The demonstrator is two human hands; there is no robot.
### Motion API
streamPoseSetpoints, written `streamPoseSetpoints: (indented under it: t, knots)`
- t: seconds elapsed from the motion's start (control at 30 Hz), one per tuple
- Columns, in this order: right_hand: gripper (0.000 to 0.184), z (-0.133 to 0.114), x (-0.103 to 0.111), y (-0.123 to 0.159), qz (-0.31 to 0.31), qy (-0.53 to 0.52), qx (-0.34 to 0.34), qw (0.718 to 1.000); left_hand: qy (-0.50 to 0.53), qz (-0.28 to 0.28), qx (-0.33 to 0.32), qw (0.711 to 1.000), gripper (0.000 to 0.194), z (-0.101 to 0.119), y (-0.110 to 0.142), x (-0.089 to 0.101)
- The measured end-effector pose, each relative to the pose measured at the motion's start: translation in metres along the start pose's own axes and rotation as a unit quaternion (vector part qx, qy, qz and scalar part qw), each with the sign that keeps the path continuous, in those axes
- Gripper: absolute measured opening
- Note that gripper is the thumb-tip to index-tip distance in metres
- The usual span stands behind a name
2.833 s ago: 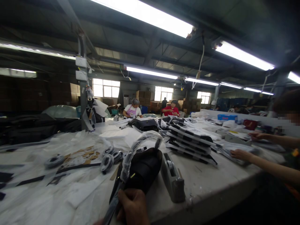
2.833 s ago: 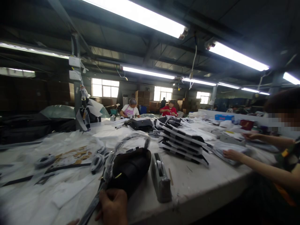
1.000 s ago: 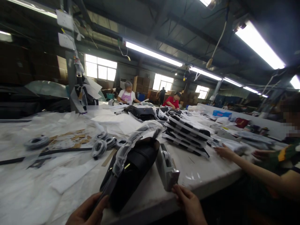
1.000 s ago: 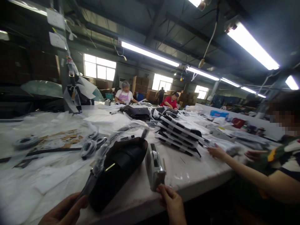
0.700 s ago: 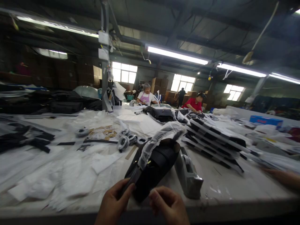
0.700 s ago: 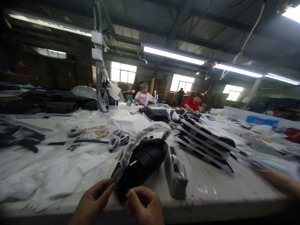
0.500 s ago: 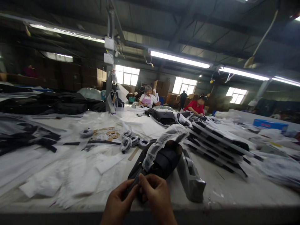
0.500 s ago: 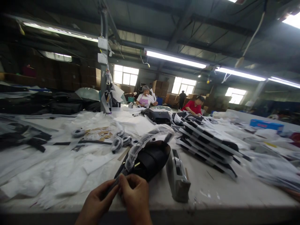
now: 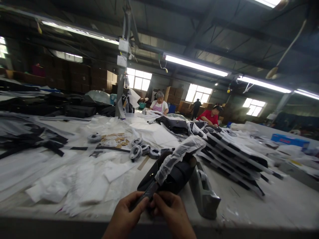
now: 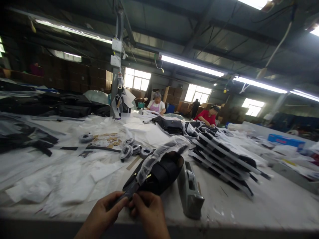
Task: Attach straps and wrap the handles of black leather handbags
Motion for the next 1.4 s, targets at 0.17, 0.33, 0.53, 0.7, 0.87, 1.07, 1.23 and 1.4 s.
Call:
streamPoseSetpoints:
  t: [0.17, 0.33, 0.53, 0.7, 0.87, 1.07, 1.23, 1.4]
  knots:
    - [0.044, -0.001, 0.0, 0.007, 0.015, 0.014, 0.013, 1.0, 0.042, -0.075, 0.048, 0.995, 0.054, 0.005, 0.002, 0.001]
    - [0.037, 0.006, -0.012, 0.007, 0.089, 0.068, 0.026, 0.993, 0.098, -0.077, 0.108, 0.986, 0.05, 0.011, 0.011, -0.005]
    - [0.028, 0.021, -0.032, 0.004, 0.16, 0.025, 0.066, 0.985, 0.102, -0.081, 0.149, 0.98, 0.059, 0.007, 0.008, -0.009]
    - [0.027, 0.025, -0.036, 0.003, 0.163, 0.003, 0.06, 0.985, 0.078, -0.083, 0.143, 0.983, 0.063, 0.006, 0.005, -0.008]
    - [0.028, 0.024, -0.033, 0.001, 0.148, 0.036, 0.055, 0.987, 0.083, -0.092, 0.139, 0.982, 0.063, 0.007, 0.008, -0.01]
    - [0.02, 0.014, -0.03, -0.001, 0.12, 0.072, -0.013, 0.99, 0.092, -0.119, 0.131, 0.98, 0.061, 0.002, 0.007, -0.013]
    - [0.044, 0.02, -0.034, 0.0, 0.066, -0.108, -0.016, 0.992, 0.106, -0.118, 0.133, 0.978, 0.058, -0.004, 0.007, -0.008]
    - [0.065, 0.018, -0.037, 0.001, -0.038, -0.404, -0.11, 0.907, 0.144, -0.135, 0.189, 0.962, 0.054, 0.006, 0.017, -0.003]
Point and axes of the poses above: each hand's wrist, its own y-axis away from the middle knuckle, its own x-axis out of the back of the hand, z = x × y, the point moved 1 cm from there along -y, towards the middle knuckle, and after that the axes turned 11 degrees about x, right-handed, at the moved point
